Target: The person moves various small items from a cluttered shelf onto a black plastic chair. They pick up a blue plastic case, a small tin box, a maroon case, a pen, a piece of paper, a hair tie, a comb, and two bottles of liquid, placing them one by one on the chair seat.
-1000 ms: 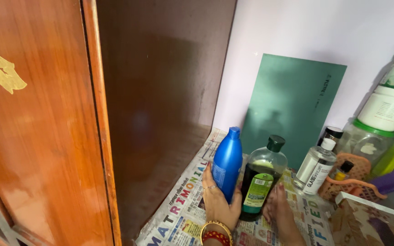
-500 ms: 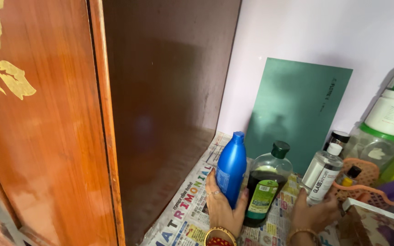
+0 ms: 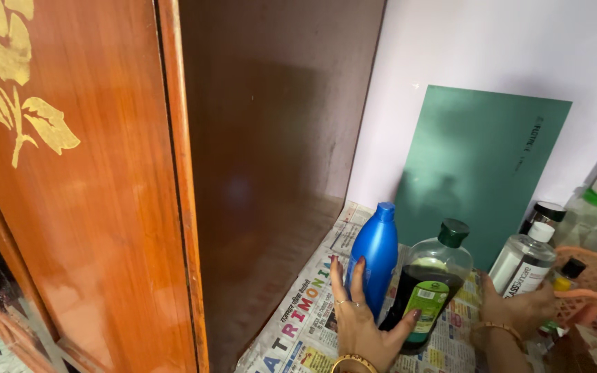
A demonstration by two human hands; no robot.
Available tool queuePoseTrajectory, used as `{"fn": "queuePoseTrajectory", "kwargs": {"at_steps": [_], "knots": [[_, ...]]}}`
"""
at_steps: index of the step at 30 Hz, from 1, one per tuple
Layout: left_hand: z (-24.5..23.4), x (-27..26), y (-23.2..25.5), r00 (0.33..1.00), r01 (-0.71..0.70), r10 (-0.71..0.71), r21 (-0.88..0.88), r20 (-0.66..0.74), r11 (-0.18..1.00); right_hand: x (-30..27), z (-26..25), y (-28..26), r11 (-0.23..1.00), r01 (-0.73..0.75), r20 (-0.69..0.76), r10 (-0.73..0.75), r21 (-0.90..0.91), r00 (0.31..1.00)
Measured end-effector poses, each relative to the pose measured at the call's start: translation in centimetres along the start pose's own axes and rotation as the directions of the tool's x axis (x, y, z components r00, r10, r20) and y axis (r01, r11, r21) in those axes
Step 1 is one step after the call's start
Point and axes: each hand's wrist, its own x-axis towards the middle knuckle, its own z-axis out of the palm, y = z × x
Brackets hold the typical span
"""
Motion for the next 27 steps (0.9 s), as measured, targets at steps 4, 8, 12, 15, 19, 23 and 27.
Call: {"fn": "queuePoseTrajectory", "kwargs": {"at_steps": [4, 8, 12, 15, 19, 23, 27], "knots": [[0.1, 0.0, -0.2, 1.000, 0.000, 0.001, 0.024, -0.015, 1.000, -0.4, -0.9, 0.5, 0.991, 0.116, 0.000, -0.116, 0.060, 0.993], [0.5, 0.0, -0.4, 0.993, -0.059, 0.057, -0.018, -0.100, 0.998, -1.4, -2.7, -0.1, 0.983, 0.179, 0.059, -0.181, 0.043, 0.982], [0.5, 0.0, -0.7, 0.993, -0.028, 0.025, -0.031, -0.118, 0.999, -3.4, -6.4, -2.1, 0.972, 0.157, 0.290, -0.203, 0.174, 0.935], [0.7, 0.1, -0.5, 0.982, 0.152, -0.159, -0.079, -0.098, 0.985, -4.7, -8.0, -3.8, 0.989, 0.077, 0.429, -0.123, 0.123, 0.895], [0.6, 0.4, -0.5, 0.975, 0.197, -0.199, -0.034, -0.098, 0.980, -6.1, -8.1, -3.8, 0.921, 0.014, 0.460, -0.208, 0.390, 0.863], [0.4, 0.3, -0.5, 0.972, 0.202, -0.202, -0.012, -0.116, 0.979, -6.9, -7.3, -2.3, 0.865, 0.028, 0.445, -0.285, 0.501, 0.849], [0.2, 0.5, -0.4, 0.961, 0.235, -0.228, 0.031, -0.156, 0.971, -7.4, -7.2, -1.7, 0.854, -0.141, 0.573, -0.205, 0.500, 0.793]]}}
